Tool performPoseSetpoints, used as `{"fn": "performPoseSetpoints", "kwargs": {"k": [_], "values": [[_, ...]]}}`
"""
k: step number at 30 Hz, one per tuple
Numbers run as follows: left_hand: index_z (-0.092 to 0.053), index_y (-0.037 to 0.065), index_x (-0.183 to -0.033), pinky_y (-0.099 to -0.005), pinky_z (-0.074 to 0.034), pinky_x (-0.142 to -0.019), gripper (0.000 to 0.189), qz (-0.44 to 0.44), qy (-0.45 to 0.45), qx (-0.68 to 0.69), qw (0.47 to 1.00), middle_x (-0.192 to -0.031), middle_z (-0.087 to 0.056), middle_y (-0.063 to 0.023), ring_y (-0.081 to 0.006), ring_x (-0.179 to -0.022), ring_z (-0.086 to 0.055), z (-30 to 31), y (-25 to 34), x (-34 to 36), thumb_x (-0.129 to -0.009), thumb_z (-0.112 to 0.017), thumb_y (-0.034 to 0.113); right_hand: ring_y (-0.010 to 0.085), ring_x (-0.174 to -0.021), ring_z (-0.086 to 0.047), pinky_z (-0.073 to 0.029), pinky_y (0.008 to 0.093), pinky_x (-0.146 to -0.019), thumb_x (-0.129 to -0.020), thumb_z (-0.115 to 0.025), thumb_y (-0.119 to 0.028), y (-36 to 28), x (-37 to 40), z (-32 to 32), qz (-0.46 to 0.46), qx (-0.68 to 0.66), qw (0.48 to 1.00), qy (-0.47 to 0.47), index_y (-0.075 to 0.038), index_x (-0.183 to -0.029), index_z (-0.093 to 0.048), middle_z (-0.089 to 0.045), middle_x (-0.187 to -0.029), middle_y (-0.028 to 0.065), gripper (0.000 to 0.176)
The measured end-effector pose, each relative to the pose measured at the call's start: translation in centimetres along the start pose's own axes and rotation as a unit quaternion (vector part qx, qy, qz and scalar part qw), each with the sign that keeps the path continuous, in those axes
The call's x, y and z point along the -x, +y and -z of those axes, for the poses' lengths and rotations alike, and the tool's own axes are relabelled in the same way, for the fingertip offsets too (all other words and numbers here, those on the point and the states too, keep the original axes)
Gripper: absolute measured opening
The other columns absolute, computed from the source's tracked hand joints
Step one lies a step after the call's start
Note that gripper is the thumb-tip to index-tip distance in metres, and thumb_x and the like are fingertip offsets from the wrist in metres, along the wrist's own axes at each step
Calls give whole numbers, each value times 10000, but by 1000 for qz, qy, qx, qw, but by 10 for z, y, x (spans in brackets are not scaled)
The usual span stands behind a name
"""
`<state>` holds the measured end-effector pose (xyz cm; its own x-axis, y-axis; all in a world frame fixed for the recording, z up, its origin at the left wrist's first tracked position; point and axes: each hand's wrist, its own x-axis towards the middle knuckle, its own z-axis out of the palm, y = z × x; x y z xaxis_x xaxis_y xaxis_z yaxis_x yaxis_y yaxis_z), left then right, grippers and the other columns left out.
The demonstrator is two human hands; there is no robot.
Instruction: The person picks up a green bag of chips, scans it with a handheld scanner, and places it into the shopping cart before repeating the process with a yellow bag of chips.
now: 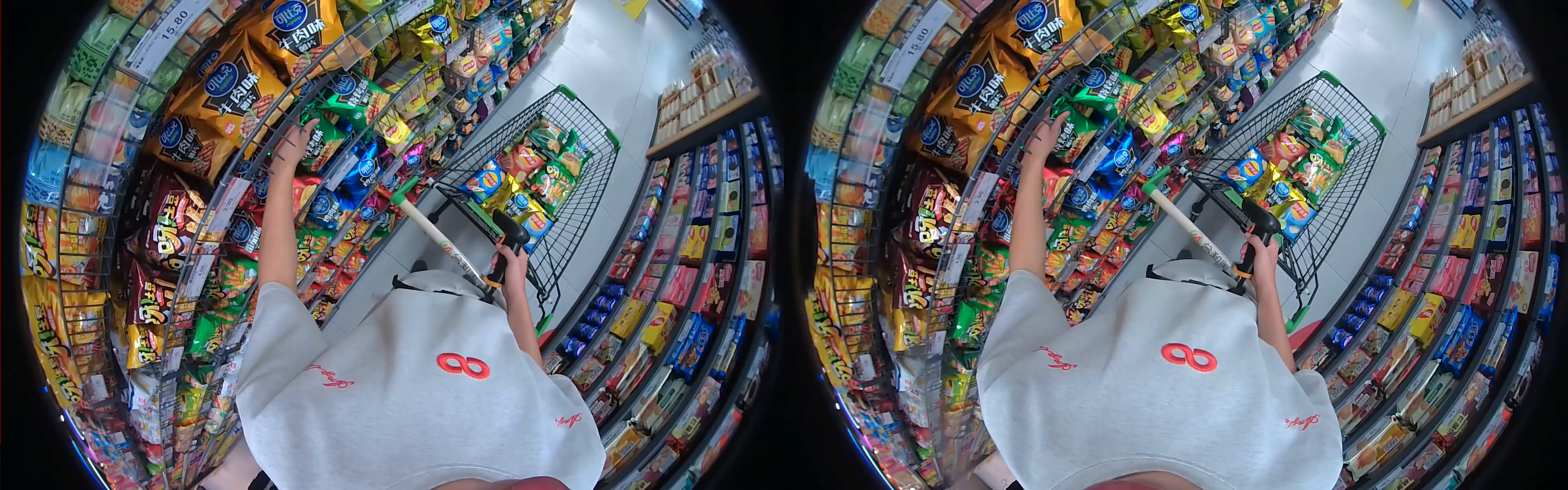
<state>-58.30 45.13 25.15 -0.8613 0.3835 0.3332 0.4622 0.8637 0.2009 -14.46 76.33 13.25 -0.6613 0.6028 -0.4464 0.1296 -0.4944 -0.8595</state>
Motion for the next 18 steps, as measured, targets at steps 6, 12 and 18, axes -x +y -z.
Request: {"fn": "performPoseSetpoints", "kwargs": {"k": [6, 12, 18], "values": [[-602, 26, -1271, -516, -521, -824, 635, -23, -19, -64, 997, -1160, -634, -299, -464, -1021, -629, 1, 0, -19, -964, -529, 577, 142, -550, -557, -442, 263, -539, -862, -633, -137, 4, 2, -3, -1, 3, 1000, 10, -12, -1039, -601, -576, -651, 51, 219], [-584, 30, -1283, -506, -531, -781, 558, -72, 26, 22, 997, -1135, -664, -251, -445, -991, -646, 3, 23, -15, -969, -570, 491, 142, -548, -556, -440, 265, -531, -866, -626, -130, 10, 1, -4, 3, -4, 1000, 21, -15, -1035, -598, -572, -645, 49, 207], [-586, 61, -1228, -503, -521, -753, 406, -105, 63, -49, 991, -1055, -681, -156, -379, -952, -648, 18, 59, 11, -938, -645, 338, 138, -540, -550, -438, 261, -528, -869, -624, -130, 18, 1, -4, 2, -13, 999, 31, -19, -1023, -597, -570, -640, 47, 191]]}}
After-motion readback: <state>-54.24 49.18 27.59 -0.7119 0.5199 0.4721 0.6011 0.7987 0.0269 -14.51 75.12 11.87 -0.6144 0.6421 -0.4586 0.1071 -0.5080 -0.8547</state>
